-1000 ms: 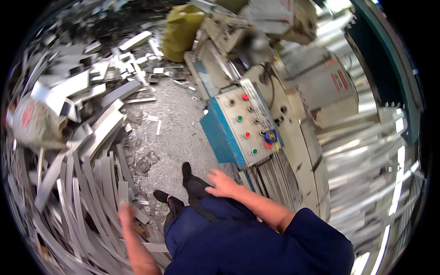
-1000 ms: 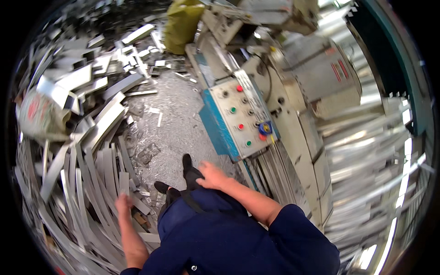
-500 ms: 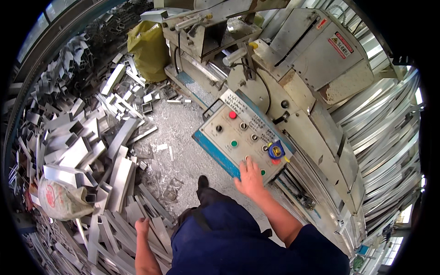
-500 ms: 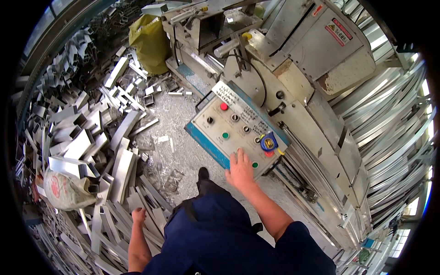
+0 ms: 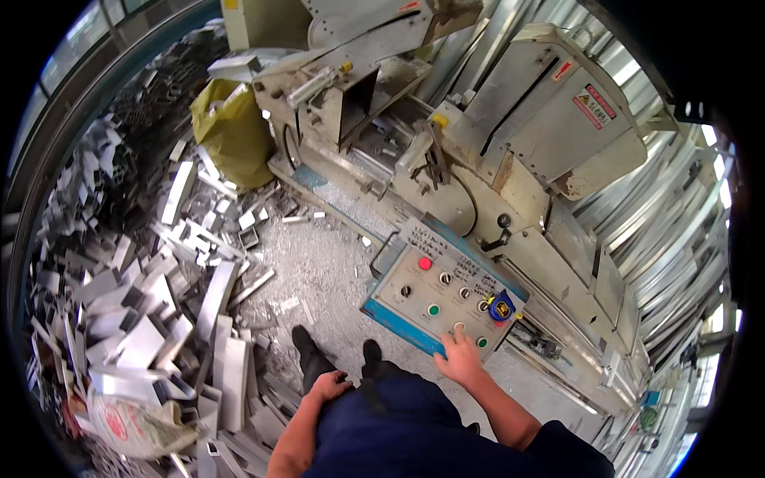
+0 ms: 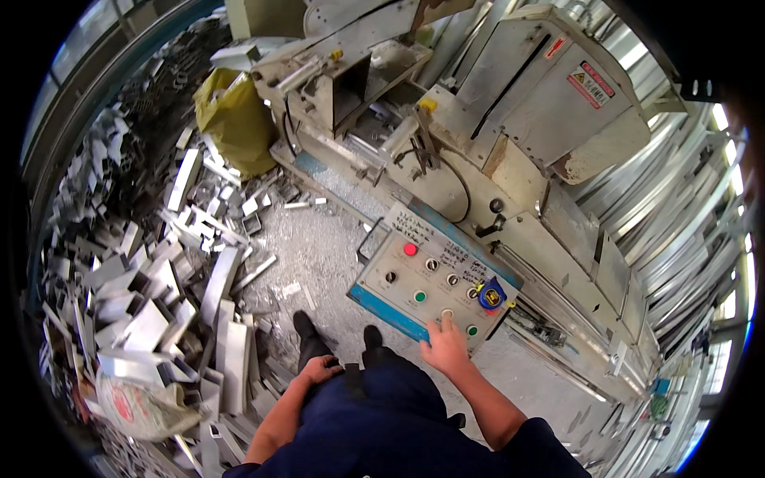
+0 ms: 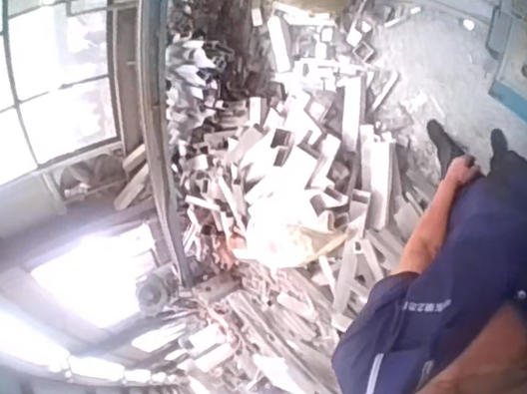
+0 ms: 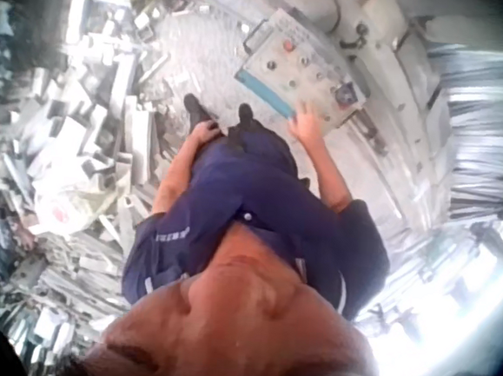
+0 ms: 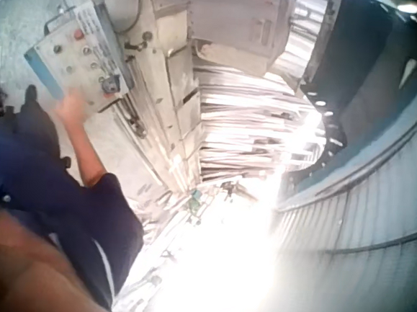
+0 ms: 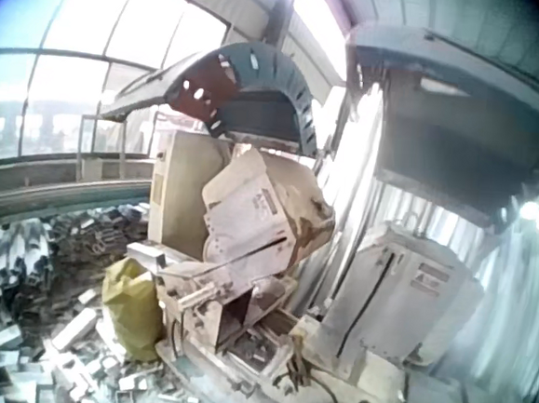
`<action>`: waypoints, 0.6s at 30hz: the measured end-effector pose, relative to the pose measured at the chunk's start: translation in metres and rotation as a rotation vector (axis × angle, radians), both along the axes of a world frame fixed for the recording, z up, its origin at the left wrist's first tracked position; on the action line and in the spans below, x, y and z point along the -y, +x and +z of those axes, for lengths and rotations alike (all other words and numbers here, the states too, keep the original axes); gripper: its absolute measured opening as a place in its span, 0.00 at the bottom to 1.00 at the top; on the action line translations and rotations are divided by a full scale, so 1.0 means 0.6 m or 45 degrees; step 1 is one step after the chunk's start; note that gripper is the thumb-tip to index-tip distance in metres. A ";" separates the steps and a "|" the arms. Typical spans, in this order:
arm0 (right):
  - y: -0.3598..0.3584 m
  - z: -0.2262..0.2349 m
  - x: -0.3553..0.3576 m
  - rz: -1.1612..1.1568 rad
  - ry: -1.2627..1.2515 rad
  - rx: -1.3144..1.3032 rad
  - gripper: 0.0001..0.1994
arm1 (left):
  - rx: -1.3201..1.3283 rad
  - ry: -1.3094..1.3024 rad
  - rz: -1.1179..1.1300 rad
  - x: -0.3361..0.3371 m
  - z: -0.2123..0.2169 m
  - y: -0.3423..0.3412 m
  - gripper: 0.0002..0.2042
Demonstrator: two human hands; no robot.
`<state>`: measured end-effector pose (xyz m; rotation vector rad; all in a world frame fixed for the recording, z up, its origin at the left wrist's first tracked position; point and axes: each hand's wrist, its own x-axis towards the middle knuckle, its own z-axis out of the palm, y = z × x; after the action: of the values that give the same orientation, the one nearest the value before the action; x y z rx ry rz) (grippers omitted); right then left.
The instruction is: The person operates a metal cutting saw to cut long aluminum profiles into shorter pieces. They measure and position the profiles, activate the saw, and then stack the cut pieces on the floor.
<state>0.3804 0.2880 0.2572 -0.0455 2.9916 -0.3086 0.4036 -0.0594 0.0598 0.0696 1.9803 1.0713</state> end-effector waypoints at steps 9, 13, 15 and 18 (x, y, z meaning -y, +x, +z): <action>-0.026 -0.006 0.077 -0.635 -0.015 0.272 0.24 | -0.344 -0.471 0.204 0.357 -0.067 -0.226 0.24; -0.028 -0.011 0.094 -0.777 -0.032 0.269 0.25 | -0.189 -0.556 0.227 0.495 -0.071 -0.273 0.23; -0.029 -0.022 0.093 -0.791 -0.031 0.206 0.25 | -0.244 -0.667 0.016 0.544 -0.099 -0.279 0.22; -0.027 -0.043 0.089 -0.870 -0.027 0.134 0.26 | -0.100 -0.657 0.109 0.530 -0.111 -0.287 0.20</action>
<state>0.3642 0.2347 0.2313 0.9654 2.7947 -0.3884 0.2315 -0.3774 -0.0068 -0.2550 2.2886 0.5872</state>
